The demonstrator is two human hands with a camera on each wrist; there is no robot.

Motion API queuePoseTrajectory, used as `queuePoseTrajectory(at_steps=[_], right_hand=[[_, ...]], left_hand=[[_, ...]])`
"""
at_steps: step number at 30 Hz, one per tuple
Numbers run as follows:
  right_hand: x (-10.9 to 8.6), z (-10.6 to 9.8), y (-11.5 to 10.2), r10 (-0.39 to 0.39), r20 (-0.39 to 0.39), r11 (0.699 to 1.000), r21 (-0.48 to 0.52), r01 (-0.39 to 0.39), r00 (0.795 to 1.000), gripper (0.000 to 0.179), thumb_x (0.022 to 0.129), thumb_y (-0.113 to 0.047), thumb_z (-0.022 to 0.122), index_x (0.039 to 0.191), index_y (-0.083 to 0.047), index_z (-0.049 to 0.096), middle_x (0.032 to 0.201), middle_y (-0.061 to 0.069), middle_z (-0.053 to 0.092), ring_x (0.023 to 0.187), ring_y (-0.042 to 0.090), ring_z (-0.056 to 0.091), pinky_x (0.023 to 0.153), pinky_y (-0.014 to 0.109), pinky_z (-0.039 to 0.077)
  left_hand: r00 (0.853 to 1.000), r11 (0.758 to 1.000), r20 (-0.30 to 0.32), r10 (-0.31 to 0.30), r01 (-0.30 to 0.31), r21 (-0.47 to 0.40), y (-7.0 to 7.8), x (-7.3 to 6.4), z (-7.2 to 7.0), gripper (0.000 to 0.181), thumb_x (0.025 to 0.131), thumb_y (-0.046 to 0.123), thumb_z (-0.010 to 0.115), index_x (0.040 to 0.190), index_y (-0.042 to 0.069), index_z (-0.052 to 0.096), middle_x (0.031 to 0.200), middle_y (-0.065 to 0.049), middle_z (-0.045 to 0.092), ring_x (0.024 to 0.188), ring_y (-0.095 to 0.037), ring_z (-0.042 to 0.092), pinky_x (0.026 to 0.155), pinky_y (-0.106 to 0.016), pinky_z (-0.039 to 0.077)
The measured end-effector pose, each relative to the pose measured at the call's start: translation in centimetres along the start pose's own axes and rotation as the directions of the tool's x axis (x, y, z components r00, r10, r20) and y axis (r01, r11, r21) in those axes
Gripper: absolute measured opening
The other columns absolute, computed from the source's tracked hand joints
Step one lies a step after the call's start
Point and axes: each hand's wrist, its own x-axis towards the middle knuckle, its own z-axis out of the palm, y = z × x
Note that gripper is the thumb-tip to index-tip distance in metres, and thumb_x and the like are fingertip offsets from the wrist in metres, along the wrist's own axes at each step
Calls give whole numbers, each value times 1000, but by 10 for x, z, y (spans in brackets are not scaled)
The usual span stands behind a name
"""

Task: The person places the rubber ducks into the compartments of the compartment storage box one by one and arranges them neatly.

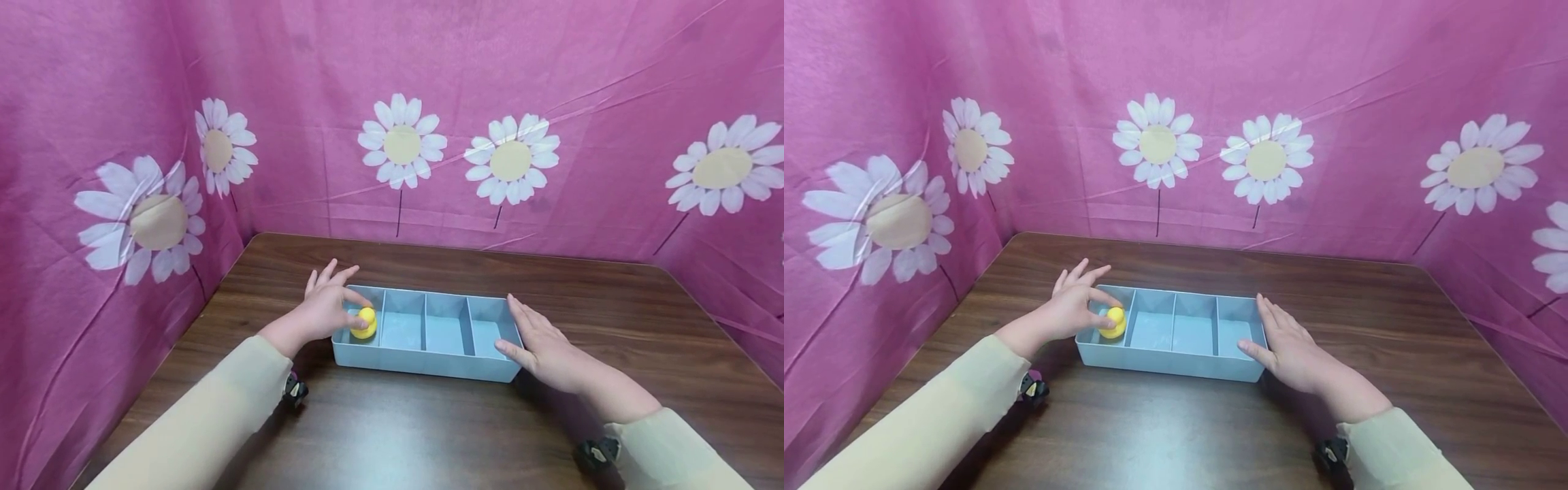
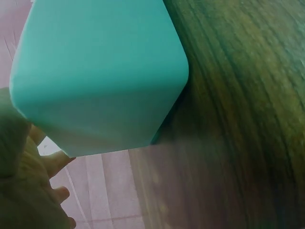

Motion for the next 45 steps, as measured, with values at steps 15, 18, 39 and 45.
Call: queuePoseTrajectory(at_steps=[15, 18, 39, 45], right_hand=[[-2, 1, -1, 5, -2, 1000, 4, -5, 1000, 87, 100, -48, 52, 158, -5, 3, 160, 25, 13, 143, 50, 14, 106, 71, 14], [-1, 1, -1, 3, -2, 1000, 3, -3, 1000, 87, 101, -48, 51, 158, -5, 3, 160, 26, 13, 142, 50, 14, 107, 70, 14], [-1, 0, -3, 1, 1, 1000, -1, -1, 1000, 87, 101, -48, 51, 158, -4, 2, 159, 26, 14, 142, 50, 14, 106, 70, 15], [-1, 0, -2, -1, 4, 1000, 9, 0, 1000, 86, 101, -47, 51, 158, -5, 1, 160, 26, 13, 142, 50, 13, 106, 70, 15]], left_hand=[[993, 997, 117, -34, 26, 69, 1, 4, 0, 30, 81, 23, 83, 110, 27, 78, 161, -5, 25, 148, -35, -6, 111, -60, -13], [993, 997, 114, -28, 19, 74, 2, 3, 0, 34, 81, 23, 83, 114, 25, 76, 161, -6, 24, 148, -35, -7, 111, -60, -13], [999, 956, -35, 25, -14, 292, 16, 5, 4, 32, 78, 44, 82, 60, 23, 66, 137, -14, 56, 146, -39, 16, 113, -62, -3], [1000, 956, -9, 21, -17, 292, 19, 4, 3, 20, 78, 39, 84, 72, 23, 74, 144, -13, 51, 147, -37, 14, 113, -62, -3]])
